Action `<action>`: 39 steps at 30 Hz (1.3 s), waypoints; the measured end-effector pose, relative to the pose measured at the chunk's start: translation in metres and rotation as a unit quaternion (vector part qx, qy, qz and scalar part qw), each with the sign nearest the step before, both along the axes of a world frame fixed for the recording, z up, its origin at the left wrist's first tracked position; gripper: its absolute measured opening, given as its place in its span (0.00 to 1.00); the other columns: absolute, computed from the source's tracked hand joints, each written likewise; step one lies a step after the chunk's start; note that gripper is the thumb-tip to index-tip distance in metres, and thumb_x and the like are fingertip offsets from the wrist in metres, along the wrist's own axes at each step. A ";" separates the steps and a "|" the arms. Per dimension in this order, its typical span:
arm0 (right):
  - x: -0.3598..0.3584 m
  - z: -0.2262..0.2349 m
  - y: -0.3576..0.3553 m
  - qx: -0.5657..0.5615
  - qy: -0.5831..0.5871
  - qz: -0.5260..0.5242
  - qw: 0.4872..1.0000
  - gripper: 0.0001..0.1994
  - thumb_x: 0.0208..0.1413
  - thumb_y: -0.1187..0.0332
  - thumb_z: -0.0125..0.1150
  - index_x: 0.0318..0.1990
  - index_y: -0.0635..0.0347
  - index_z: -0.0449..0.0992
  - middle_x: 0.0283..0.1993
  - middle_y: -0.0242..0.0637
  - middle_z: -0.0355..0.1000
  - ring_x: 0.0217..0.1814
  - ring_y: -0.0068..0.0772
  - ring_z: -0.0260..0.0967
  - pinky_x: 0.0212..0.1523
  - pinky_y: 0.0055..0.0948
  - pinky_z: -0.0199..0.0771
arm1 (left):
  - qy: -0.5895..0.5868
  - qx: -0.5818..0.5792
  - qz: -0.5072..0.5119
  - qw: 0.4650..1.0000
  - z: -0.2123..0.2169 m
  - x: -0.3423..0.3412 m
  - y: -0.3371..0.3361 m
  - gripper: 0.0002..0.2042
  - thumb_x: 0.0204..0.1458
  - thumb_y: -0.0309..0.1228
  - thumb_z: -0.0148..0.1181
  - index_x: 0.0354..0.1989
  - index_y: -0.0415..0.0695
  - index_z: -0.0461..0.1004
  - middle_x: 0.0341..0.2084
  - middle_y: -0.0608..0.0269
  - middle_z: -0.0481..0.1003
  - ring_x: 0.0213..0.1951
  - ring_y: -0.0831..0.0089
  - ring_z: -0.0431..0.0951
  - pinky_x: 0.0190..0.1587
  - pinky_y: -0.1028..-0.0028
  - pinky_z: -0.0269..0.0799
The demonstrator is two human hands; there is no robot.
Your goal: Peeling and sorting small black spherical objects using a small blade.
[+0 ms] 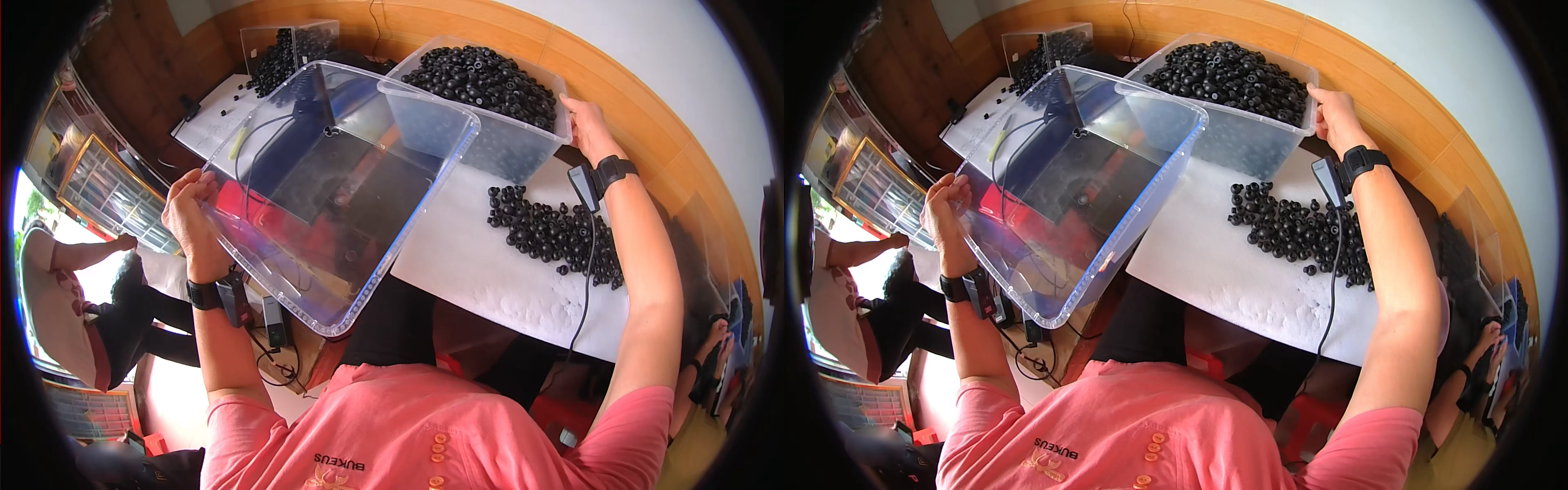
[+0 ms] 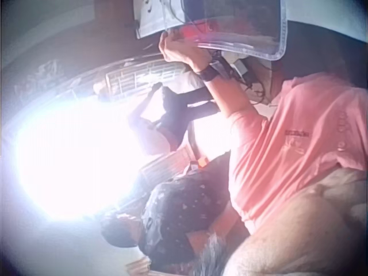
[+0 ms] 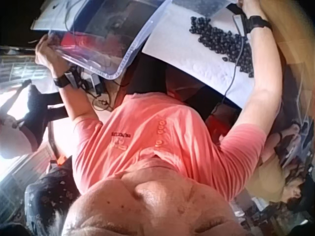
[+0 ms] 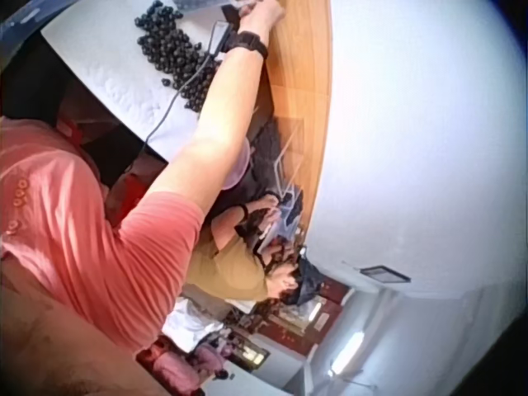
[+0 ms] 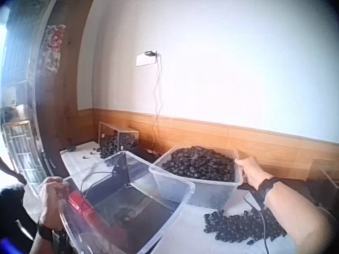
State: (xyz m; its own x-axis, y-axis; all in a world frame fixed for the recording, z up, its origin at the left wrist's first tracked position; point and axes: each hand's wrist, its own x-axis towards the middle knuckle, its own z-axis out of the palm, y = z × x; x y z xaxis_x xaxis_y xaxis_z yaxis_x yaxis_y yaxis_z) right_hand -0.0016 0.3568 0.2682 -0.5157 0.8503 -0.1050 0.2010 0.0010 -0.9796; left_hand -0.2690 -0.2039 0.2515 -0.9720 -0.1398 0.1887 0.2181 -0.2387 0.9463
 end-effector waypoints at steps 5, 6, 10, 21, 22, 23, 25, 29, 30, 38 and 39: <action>0.023 0.024 -0.056 0.093 0.007 -0.073 0.993 0.15 0.57 0.58 0.63 0.33 0.64 0.71 0.20 0.32 0.63 0.13 0.25 0.60 0.12 0.22 0.58 | -0.005 0.026 0.024 0.999 -0.007 -0.007 -0.009 0.14 0.45 0.14 0.50 0.40 0.32 0.76 0.34 0.50 0.80 0.34 0.66 0.79 0.39 0.73 0.75; 0.030 0.027 -0.060 0.094 0.008 -0.078 0.993 0.15 0.57 0.58 0.63 0.33 0.64 0.71 0.20 0.32 0.63 0.13 0.25 0.60 0.12 0.22 0.58 | -0.003 0.034 0.049 0.998 -0.006 -0.006 -0.008 0.13 0.45 0.13 0.50 0.39 0.32 0.76 0.33 0.51 0.80 0.34 0.66 0.79 0.41 0.74 0.76; 0.049 0.040 -0.084 0.152 0.013 -0.026 0.988 0.11 0.58 0.65 0.61 0.39 0.65 0.75 0.17 0.29 0.63 0.13 0.22 0.61 0.13 0.20 0.57 | 0.020 0.053 0.058 0.997 -0.002 0.002 -0.016 0.15 0.42 0.12 0.48 0.39 0.32 0.76 0.32 0.50 0.79 0.33 0.65 0.79 0.39 0.75 0.76; 0.029 0.049 -0.238 0.216 -0.014 0.337 0.916 0.28 0.53 0.70 0.66 0.63 0.57 0.66 0.23 0.28 0.70 0.21 0.16 0.67 0.22 0.19 0.67 | -0.004 0.063 0.052 0.997 0.001 0.022 0.000 0.13 0.46 0.18 0.55 0.40 0.37 0.78 0.31 0.58 0.78 0.32 0.69 0.77 0.36 0.73 0.72; 0.026 0.047 -0.247 0.217 -0.012 0.342 0.914 0.28 0.53 0.70 0.66 0.63 0.57 0.66 0.23 0.28 0.70 0.21 0.16 0.67 0.22 0.19 0.67 | -0.007 0.069 0.053 0.996 0.002 0.025 -0.001 0.13 0.44 0.19 0.55 0.40 0.38 0.79 0.31 0.60 0.78 0.33 0.70 0.76 0.38 0.74 0.71; 0.023 0.044 -0.256 0.222 -0.011 0.348 0.911 0.30 0.53 0.70 0.64 0.65 0.52 0.64 0.25 0.28 0.70 0.23 0.16 0.68 0.22 0.17 0.66 | 0.003 0.066 0.049 0.997 0.001 0.026 -0.003 0.13 0.45 0.21 0.58 0.41 0.40 0.79 0.31 0.62 0.77 0.33 0.70 0.76 0.37 0.73 0.71; 0.021 0.039 -0.265 0.225 -0.027 0.360 0.905 0.33 0.52 0.71 0.64 0.67 0.44 0.62 0.31 0.30 0.71 0.27 0.17 0.70 0.24 0.16 0.66 | 0.003 0.077 0.040 0.996 0.004 0.026 -0.005 0.13 0.45 0.22 0.58 0.41 0.40 0.79 0.31 0.61 0.77 0.33 0.70 0.76 0.37 0.73 0.71; 0.011 0.023 -0.269 0.223 -0.021 0.373 0.901 0.34 0.50 0.72 0.66 0.67 0.44 0.63 0.39 0.31 0.70 0.29 0.17 0.71 0.27 0.18 0.66 | 0.001 0.084 0.020 0.996 0.009 0.029 -0.008 0.14 0.47 0.25 0.59 0.44 0.40 0.78 0.32 0.61 0.78 0.32 0.70 0.77 0.38 0.72 0.70; 0.008 0.020 -0.270 0.220 -0.022 0.378 0.899 0.34 0.50 0.72 0.66 0.67 0.44 0.63 0.39 0.31 0.70 0.29 0.17 0.71 0.27 0.18 0.66 | -0.002 0.075 0.011 0.997 0.007 0.028 -0.012 0.15 0.48 0.26 0.59 0.46 0.40 0.78 0.33 0.61 0.79 0.32 0.70 0.77 0.40 0.72 0.70; 0.007 0.020 -0.277 0.203 -0.030 0.340 0.918 0.32 0.48 0.75 0.67 0.63 0.47 0.67 0.34 0.30 0.70 0.29 0.18 0.69 0.27 0.20 0.69 | 0.016 -0.053 -0.033 0.998 0.017 0.027 -0.026 0.15 0.49 0.27 0.59 0.46 0.38 0.78 0.31 0.63 0.79 0.31 0.75 0.78 0.31 0.77 0.70; 0.011 0.021 -0.275 0.207 -0.031 0.333 0.919 0.32 0.48 0.75 0.67 0.63 0.47 0.67 0.34 0.30 0.70 0.29 0.18 0.69 0.27 0.20 0.69 | 0.021 -0.071 -0.039 0.997 0.015 0.021 -0.031 0.15 0.49 0.29 0.59 0.46 0.38 0.78 0.31 0.64 0.79 0.31 0.76 0.78 0.29 0.80 0.69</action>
State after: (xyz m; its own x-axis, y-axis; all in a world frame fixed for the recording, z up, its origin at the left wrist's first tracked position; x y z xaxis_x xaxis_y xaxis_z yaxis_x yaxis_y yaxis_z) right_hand 0.0096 0.0821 0.2896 -0.9403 0.3222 0.1098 0.0766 0.5145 -0.8540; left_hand -0.2478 -0.2354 0.2670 -0.9699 -0.0340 0.2412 0.2435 -0.1206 0.9624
